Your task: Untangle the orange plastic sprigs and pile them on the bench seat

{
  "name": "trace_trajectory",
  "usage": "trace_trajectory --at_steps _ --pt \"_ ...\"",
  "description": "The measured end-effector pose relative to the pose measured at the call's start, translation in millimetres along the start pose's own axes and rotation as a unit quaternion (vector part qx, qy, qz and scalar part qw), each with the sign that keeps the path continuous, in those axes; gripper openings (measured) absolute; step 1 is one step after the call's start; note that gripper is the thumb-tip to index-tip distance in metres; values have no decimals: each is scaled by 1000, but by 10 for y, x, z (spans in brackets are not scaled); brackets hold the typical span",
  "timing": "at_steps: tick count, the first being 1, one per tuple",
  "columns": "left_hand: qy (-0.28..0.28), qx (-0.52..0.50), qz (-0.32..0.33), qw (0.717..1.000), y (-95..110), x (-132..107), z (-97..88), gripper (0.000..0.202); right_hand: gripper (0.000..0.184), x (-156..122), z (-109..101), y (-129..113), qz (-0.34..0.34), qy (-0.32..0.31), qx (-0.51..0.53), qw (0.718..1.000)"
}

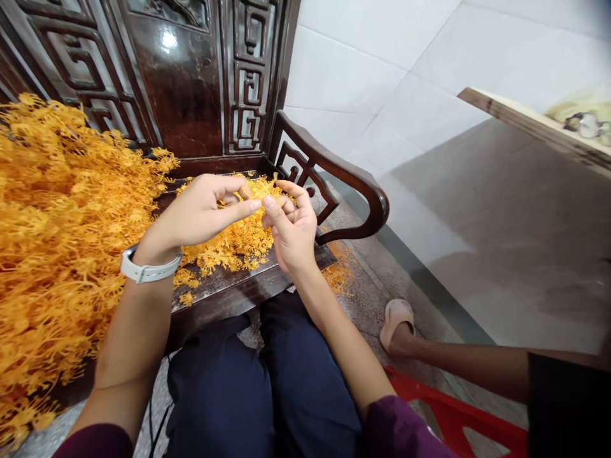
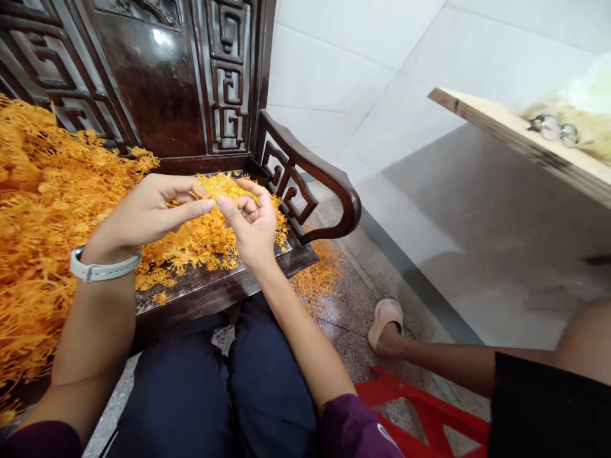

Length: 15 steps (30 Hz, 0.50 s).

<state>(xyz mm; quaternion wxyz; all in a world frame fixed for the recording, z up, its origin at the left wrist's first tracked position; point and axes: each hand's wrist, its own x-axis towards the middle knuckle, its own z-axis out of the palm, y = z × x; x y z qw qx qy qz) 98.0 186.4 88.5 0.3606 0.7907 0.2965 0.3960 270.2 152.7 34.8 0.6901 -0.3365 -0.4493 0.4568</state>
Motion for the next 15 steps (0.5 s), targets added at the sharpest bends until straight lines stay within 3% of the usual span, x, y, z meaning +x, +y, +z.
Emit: trace_trajectory --at_steps 7,15 --pt "-57 -118 -22 991 -10 -14 -41 40 28 -18 -24 2 8 -80 4 997" --pt "-13 -96 15 995 26 35 68 47 29 -92 -6 -49 22 -152 -14 988"
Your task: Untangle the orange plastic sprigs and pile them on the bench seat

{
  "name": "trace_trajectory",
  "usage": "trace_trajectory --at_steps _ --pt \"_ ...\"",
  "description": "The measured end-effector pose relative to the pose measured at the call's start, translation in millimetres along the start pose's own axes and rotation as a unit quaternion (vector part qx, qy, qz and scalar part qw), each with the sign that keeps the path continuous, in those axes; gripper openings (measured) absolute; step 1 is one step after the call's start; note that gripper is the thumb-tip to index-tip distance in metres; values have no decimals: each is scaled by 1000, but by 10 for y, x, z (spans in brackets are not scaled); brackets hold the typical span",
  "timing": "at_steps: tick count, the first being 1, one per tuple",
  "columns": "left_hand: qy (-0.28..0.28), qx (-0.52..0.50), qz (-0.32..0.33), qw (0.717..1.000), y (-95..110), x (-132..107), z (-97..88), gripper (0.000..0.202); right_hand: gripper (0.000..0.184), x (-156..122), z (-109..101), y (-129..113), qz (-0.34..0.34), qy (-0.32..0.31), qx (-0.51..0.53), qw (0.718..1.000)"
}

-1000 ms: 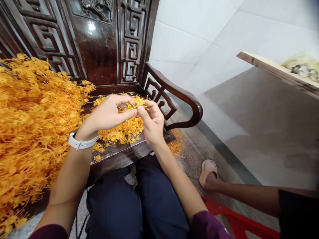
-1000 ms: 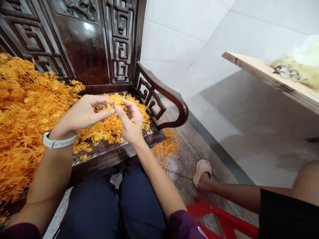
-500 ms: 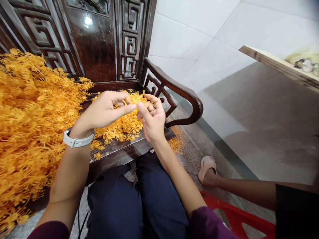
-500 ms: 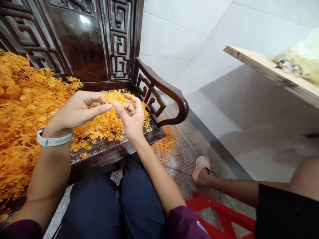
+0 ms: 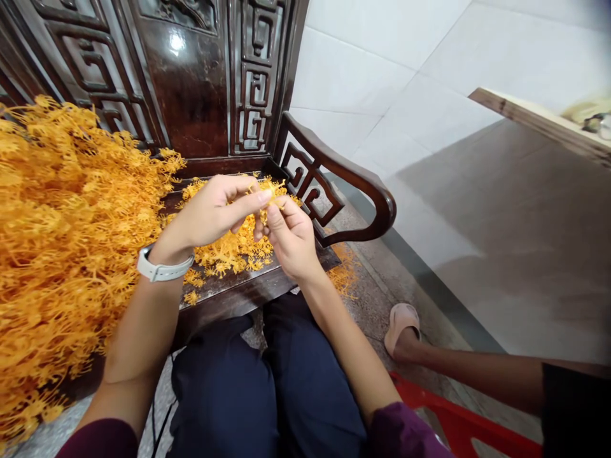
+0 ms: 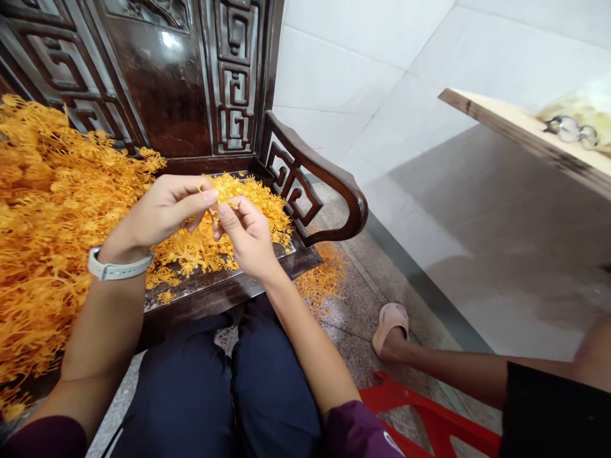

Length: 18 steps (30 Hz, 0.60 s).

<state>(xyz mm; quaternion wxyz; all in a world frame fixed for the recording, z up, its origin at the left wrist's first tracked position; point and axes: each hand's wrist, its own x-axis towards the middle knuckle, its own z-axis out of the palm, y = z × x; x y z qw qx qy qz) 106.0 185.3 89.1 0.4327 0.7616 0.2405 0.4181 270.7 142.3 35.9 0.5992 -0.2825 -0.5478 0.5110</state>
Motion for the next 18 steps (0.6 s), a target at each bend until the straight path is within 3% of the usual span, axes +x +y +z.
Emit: trace_trajectory --at_steps 6,11,18 --pt "40 -32 -5 999 -17 22 64 44 31 -34 -25 -30 -9 -25 -49 998" --pt "67 -116 -17 991 -32 16 135 44 27 -23 0 -10 -19 -11 16 1000" --pt "122 -268 -35 955 -55 39 406 43 29 -43 57 -108 -38 5 103 994"
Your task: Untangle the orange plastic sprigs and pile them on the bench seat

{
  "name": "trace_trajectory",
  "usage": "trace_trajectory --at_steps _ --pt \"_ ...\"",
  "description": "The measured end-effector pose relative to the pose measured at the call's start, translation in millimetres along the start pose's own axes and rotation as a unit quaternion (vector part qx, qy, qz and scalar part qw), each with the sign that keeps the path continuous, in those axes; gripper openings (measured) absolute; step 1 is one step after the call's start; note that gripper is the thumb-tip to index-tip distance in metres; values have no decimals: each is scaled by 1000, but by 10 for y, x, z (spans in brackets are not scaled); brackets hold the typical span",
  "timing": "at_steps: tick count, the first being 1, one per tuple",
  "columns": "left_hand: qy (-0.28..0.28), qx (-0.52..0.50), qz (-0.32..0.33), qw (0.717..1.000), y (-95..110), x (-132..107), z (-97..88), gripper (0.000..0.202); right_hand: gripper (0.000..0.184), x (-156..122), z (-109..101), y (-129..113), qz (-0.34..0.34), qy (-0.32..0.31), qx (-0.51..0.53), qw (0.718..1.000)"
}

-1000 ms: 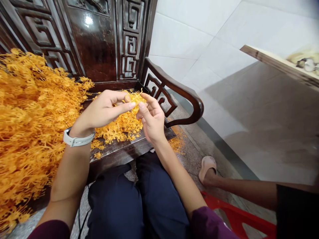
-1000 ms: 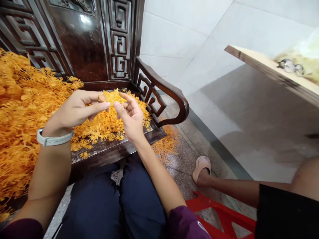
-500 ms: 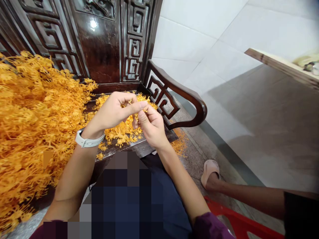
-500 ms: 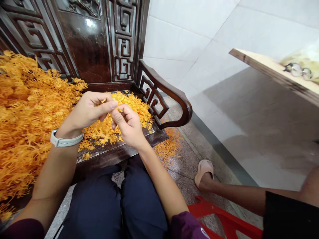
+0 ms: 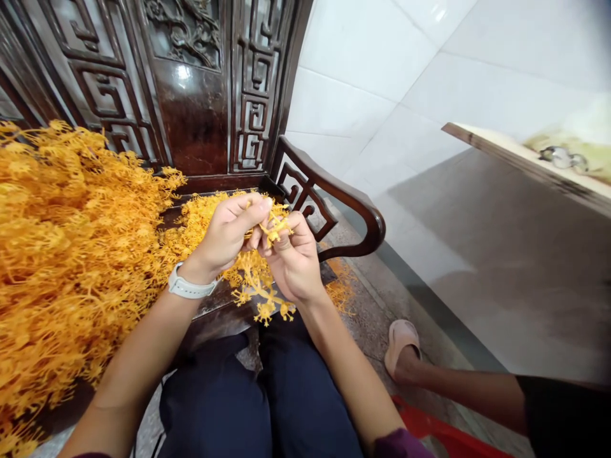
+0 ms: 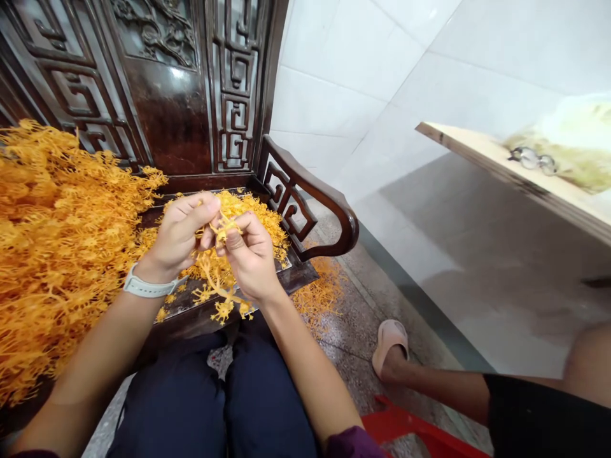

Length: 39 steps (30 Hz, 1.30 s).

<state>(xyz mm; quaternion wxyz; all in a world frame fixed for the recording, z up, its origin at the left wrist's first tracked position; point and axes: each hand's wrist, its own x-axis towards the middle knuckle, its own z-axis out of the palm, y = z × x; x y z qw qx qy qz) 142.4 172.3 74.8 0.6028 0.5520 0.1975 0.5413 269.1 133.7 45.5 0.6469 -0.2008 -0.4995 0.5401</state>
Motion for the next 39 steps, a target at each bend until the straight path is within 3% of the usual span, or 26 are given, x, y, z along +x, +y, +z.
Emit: trace_trajectory --at_steps 7,11,22,28,31,33,36,39 --pt "43 -25 20 999 -13 -47 128 47 32 -7 -16 -47 -8 0 25 1000" --pt "54 -23 0 998 25 -100 180 46 38 -4 -17 -80 0 -5 3 1000" --pt "15 -23 28 999 78 -203 237 48 42 -11 -89 -157 0 -70 31 997" --pt "-8 -82 13 997 140 -168 167 47 52 -47 -149 -139 4 -96 88 991" --pt "37 -157 2 987 211 -51 66 52 54 -72 -80 -173 6 -141 117 983" --pt "61 -181 -5 982 224 18 -12 50 45 -64 -8 -189 24 -150 108 983" --pt "69 -173 -22 982 184 65 -103 44 32 -19 43 -172 53 -125 106 985" --pt "70 -133 -37 988 129 67 -144 37 29 36 -9 -126 83 -53 99 990"
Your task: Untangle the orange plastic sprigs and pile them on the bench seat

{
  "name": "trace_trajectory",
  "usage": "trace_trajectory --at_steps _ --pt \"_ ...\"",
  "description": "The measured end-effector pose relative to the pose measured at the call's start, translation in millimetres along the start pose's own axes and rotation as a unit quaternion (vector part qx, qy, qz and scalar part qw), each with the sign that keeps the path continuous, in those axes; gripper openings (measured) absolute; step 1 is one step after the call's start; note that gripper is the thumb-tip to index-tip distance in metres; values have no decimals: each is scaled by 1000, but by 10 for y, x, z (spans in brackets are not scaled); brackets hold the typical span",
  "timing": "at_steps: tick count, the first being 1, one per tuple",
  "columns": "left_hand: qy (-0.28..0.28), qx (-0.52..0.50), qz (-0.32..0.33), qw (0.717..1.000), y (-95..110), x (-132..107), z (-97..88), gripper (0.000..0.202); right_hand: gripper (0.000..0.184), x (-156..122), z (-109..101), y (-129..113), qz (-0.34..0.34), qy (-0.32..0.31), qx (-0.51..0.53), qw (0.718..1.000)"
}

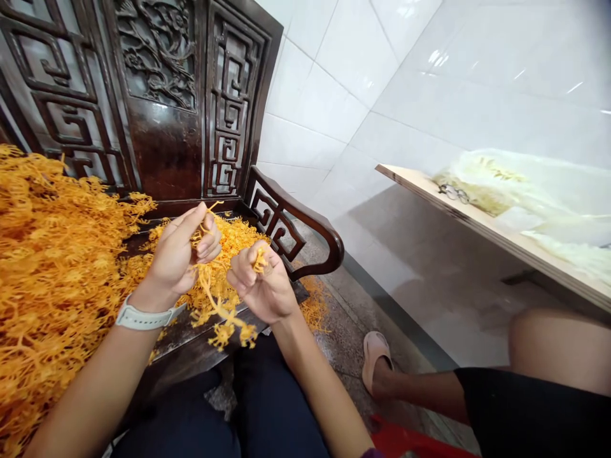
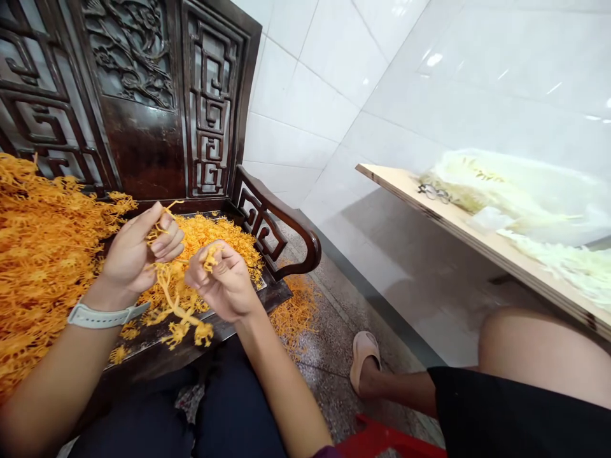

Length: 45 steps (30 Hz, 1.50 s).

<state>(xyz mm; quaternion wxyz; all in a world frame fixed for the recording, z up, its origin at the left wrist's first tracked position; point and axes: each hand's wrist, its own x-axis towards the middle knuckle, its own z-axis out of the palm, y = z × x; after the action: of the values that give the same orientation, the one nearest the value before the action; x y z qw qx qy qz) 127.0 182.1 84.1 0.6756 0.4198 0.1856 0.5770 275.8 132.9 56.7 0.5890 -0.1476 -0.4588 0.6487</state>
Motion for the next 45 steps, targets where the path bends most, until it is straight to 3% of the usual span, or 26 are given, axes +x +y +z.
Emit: trace_trajectory --at_steps 4,9,14,16,21,27,33,39,45 --pt "20 50 2 999 -42 8 -29 31 35 54 -101 -5 12 120 18 992" --pt "32 72 -4 997 -77 18 -59 39 34 104 -204 27 72 227 79 968" --pt "52 63 4 997 -102 13 -23 38 27 156 -383 177 139 356 84 920" --pt "50 51 1 997 -114 13 3 43 27 173 -425 216 157 378 72 910" --pt "32 49 -33 998 -123 7 21 46 38 171 -436 212 123 341 0 932" --pt "35 103 -55 992 -114 -12 4 29 30 94 -279 109 43 256 -92 961" --pt "-39 163 -68 984 -207 -46 43 41 24 40 -123 81 -18 159 -203 966" --pt "-70 223 -43 971 -159 -31 11 44 23 34 -180 91 -77 242 -150 956" --pt "-123 352 14 928 -27 6 -17 30 27 26 -143 83 -85 243 -74 963"
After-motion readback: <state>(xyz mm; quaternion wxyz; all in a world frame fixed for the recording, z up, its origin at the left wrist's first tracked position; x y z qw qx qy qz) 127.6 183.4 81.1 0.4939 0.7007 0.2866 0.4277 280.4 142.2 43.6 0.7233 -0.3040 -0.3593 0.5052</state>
